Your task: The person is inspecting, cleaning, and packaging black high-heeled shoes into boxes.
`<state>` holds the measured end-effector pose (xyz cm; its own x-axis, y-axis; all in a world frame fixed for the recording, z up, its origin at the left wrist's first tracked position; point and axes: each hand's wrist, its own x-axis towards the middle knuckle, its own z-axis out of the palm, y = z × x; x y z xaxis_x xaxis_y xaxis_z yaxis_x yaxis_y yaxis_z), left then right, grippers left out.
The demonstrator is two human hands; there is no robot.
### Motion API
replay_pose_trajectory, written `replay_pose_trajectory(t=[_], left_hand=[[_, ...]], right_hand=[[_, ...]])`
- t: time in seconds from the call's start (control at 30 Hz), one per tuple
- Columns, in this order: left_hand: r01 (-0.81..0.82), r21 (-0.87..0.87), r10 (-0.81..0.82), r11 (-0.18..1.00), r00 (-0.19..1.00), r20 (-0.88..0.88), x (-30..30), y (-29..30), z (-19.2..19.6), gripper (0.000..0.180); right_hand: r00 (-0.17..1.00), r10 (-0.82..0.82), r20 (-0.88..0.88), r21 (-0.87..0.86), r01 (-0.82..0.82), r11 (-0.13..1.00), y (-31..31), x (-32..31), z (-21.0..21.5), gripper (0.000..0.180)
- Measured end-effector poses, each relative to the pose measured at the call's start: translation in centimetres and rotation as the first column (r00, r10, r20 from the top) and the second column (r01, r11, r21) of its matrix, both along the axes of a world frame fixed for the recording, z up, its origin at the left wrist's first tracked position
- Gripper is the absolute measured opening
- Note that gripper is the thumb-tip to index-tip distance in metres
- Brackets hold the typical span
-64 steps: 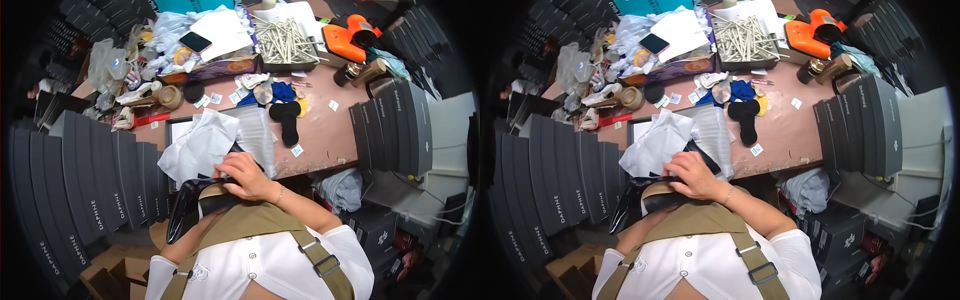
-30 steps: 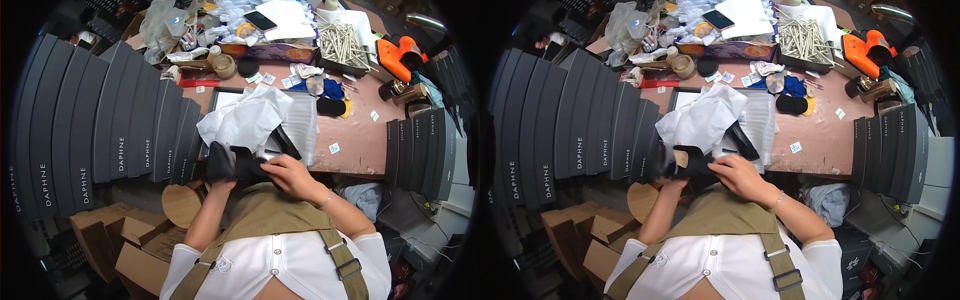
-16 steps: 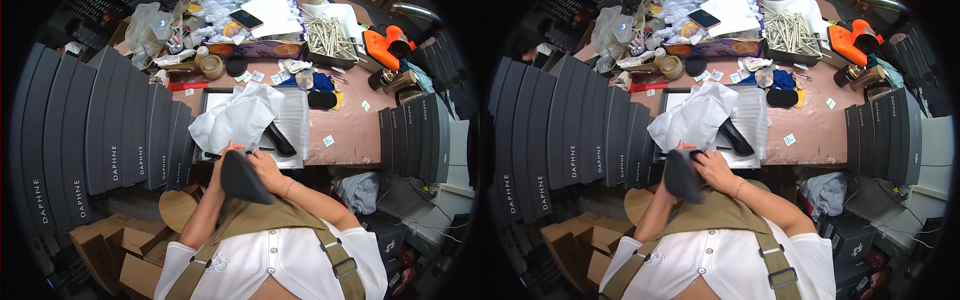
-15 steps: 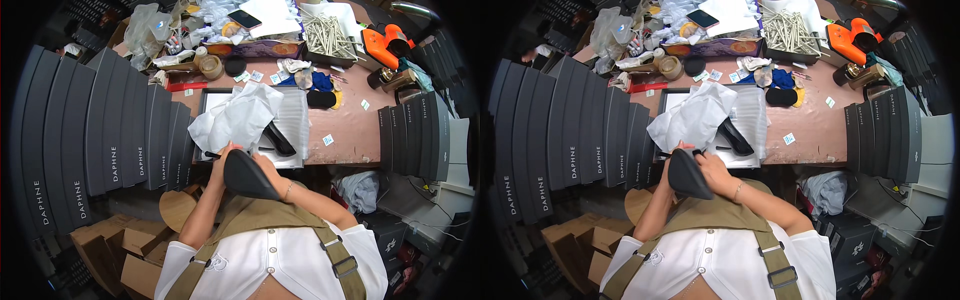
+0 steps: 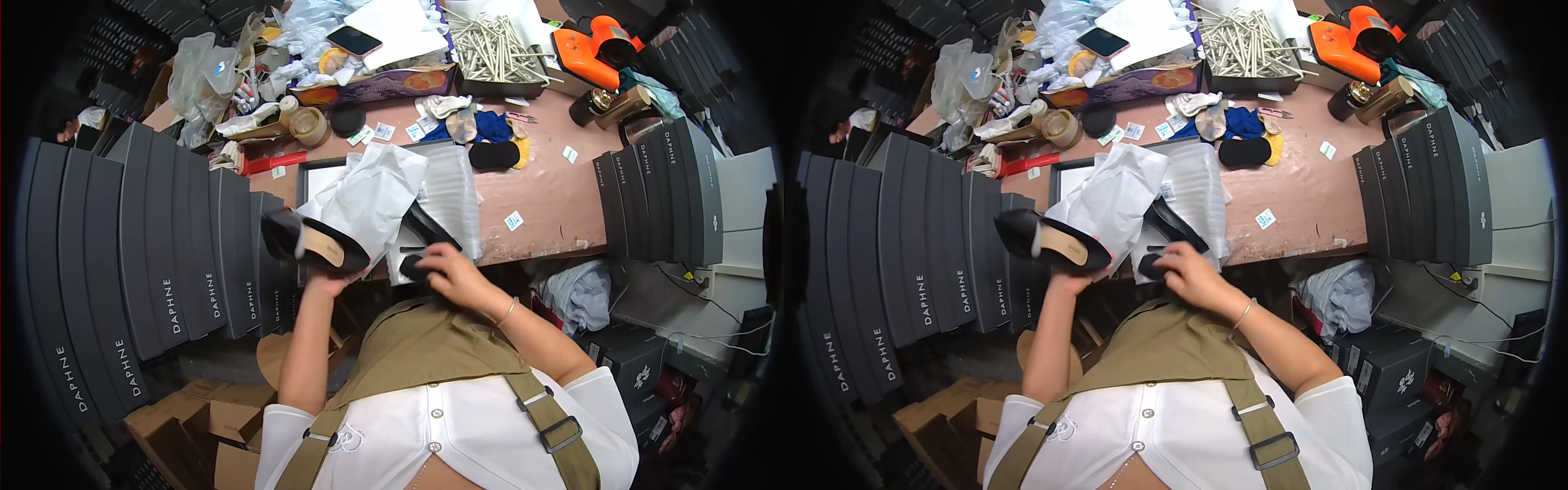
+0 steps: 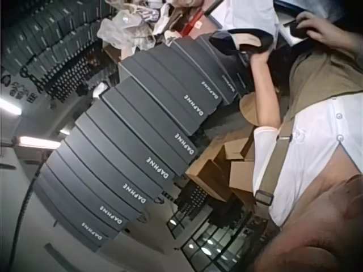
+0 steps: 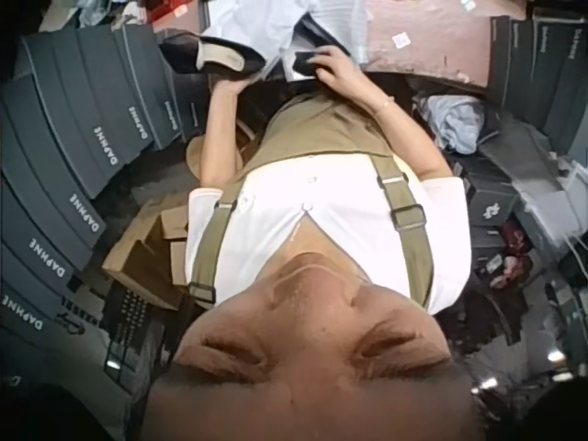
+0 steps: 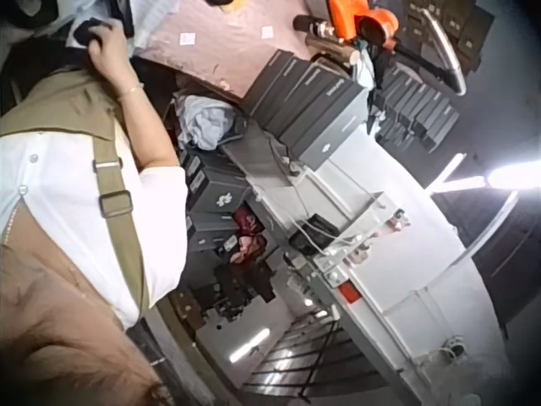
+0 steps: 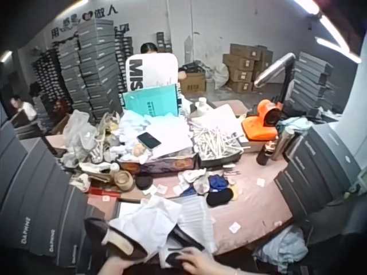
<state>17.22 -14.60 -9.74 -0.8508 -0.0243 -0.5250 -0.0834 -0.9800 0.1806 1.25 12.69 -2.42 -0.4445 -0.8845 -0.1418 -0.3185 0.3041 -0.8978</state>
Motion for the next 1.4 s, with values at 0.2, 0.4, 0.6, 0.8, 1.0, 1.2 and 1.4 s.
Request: replay_pose_trajectory(t=[0.2, 0.4, 0.6, 0.8, 1.0, 1.2, 1.4], left_hand=[[-0.316, -0.159, 0.35, 0.935, 0.759, 0.55, 0.0, 3.8, 1.8, 0.079], [0.256, -0.263, -0.175, 0.93, 0.939, 0.296, 0.1, 10.7, 6.0, 0.057], [0.151, 0.166, -0.115, 0.974, 0.972, -0.206, -6.0, 13.7, 6.6, 0.078], [-0.067, 0.232, 0.095, 0.971, 0.989, -0.115, -5.9, 11.1, 3.3, 0.053], [-0.279, 0.039, 0.27, 0.959, 0.95, 0.156, -5.5, 8.8, 5.4, 0.051], [-0.168, -0.128, 0.181, 0.977, 0.979, 0.092, -3.8, 8.5, 4.0, 0.049], [-0.207, -0.405, 0.273, 0.891, 0.955, 0.114, -4.9, 11.3, 7.3, 0.033]], right_hand=[[0.997, -0.075, 0.01, 0.272, 0.069, 0.96, -2.6, -4.8, -5.8, 0.028], [0.96, -0.271, -0.071, -0.048, 0.268, 0.962, -1.2, -2.9, 1.9, 0.019], [0.975, -0.102, -0.196, -0.243, 0.052, 0.968, -1.1, 2.3, 7.1, 0.022], [0.988, 0.074, -0.134, -0.306, -0.112, 0.945, 1.5, 1.2, 7.6, 0.029], [0.921, -0.375, -0.11, -0.06, 0.37, 0.927, 6.5, -1.4, 4.5, 0.03], [0.918, -0.201, -0.34, -0.16, 0.155, 0.975, 3.2, 0.1, 3.7, 0.036], [0.709, 0.019, -0.705, -0.142, -0.167, 0.976, -3.0, 2.2, -0.1, 0.04]])
